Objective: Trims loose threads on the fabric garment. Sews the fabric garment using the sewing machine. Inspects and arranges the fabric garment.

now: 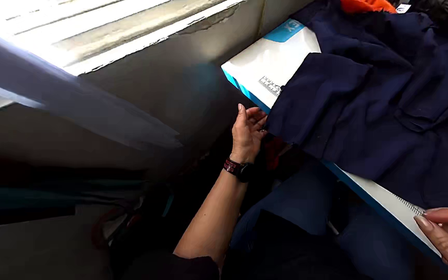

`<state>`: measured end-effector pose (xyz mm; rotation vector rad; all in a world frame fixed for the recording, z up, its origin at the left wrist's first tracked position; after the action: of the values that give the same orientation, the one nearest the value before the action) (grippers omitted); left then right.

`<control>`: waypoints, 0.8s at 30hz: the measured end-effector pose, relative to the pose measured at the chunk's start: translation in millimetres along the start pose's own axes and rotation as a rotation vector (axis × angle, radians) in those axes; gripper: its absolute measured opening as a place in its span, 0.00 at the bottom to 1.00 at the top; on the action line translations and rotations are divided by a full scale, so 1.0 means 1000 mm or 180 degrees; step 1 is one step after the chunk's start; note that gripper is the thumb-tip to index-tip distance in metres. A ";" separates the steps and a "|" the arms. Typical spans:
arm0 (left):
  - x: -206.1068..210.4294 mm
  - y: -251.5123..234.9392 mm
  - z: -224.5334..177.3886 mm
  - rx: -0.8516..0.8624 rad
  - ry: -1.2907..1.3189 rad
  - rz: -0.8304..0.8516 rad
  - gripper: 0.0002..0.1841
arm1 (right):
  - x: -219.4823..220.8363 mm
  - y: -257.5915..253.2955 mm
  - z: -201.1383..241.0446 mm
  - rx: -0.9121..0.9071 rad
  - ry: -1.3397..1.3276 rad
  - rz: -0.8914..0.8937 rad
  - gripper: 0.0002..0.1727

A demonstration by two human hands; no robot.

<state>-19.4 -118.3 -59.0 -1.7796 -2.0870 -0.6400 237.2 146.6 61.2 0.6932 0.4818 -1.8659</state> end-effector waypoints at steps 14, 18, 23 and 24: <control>0.035 0.074 -0.009 0.3757 -0.1580 0.1745 0.08 | 0.083 -0.068 0.065 0.0295 -0.0805 0.0025 0.16; 0.056 0.092 0.008 0.3848 -0.1490 0.2273 0.05 | 0.086 -0.088 0.072 0.0940 -0.1064 0.0278 0.19; 0.050 0.102 0.017 0.3516 -0.0994 0.3105 0.10 | 0.050 -0.070 0.038 0.1011 -0.1138 0.0103 0.21; 0.047 0.104 0.011 0.3336 -0.0787 0.3292 0.10 | 0.039 -0.060 0.026 0.0982 -0.1086 0.0035 0.23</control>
<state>75.9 -60.0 -30.9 -1.8627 -0.9159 0.8203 164.3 125.8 56.1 0.5575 -0.0310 -2.0179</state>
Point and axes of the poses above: each hand's wrist, its own y-axis away from the middle knuckle, its own x-axis out of the palm, z = x × y, the point moved 1 cm from there along -y, towards the middle knuckle, and after that the axes turned 14 degrees about x, right-handed, at the moved point
